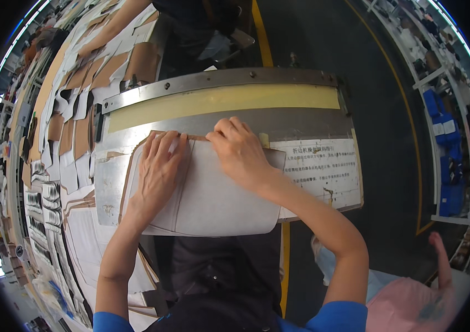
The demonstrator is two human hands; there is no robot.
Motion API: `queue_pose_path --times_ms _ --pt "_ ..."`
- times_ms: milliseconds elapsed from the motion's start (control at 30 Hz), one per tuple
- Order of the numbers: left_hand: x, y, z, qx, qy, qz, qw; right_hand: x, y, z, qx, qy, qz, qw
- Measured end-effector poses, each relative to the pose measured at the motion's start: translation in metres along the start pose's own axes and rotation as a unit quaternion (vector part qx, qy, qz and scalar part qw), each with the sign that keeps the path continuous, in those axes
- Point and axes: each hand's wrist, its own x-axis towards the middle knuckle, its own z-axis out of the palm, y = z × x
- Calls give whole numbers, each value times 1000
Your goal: The person positions fabric pieces onto a folding machine, folds their edges by hand, and stacks the folded pieces onto a pile on the table.
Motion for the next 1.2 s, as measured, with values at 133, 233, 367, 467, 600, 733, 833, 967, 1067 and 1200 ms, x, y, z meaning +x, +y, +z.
queue_pose_path --times_ms 133,233,367,467,600,733,833,967,1067,1200 --pt "1 9 3 -30 -5 -12 999 -11 4 -17 1 -5 28 1000" --pt "6 19 0 -18 -3 -24 1000 -15 13 -18 7 -2 -1 1000" --pt "8 22 1 10 -4 -13 1000 -17 20 -20 -51 -9 -73 996" --pt "7 28 9 -13 -3 -30 999 -16 21 -24 -98 -2 -119 988" --pt "13 43 7 54 11 -15 998 -25 30 -36 -114 -19 -132 985" --pt "10 46 7 72 2 -14 997 -27 33 -40 -137 -3 -192 972" --pt "10 47 3 53 -14 -10 998 -33 32 -41 -160 -31 -207 965" --pt "12 54 8 27 -15 -12 999 -32 29 -42 -201 -31 -237 950" --pt "17 65 3 79 -18 -6 997 -33 29 -43 -200 -24 -240 950" --pt "20 65 2 40 -32 10 999 -36 28 -50 -173 -46 -201 963"
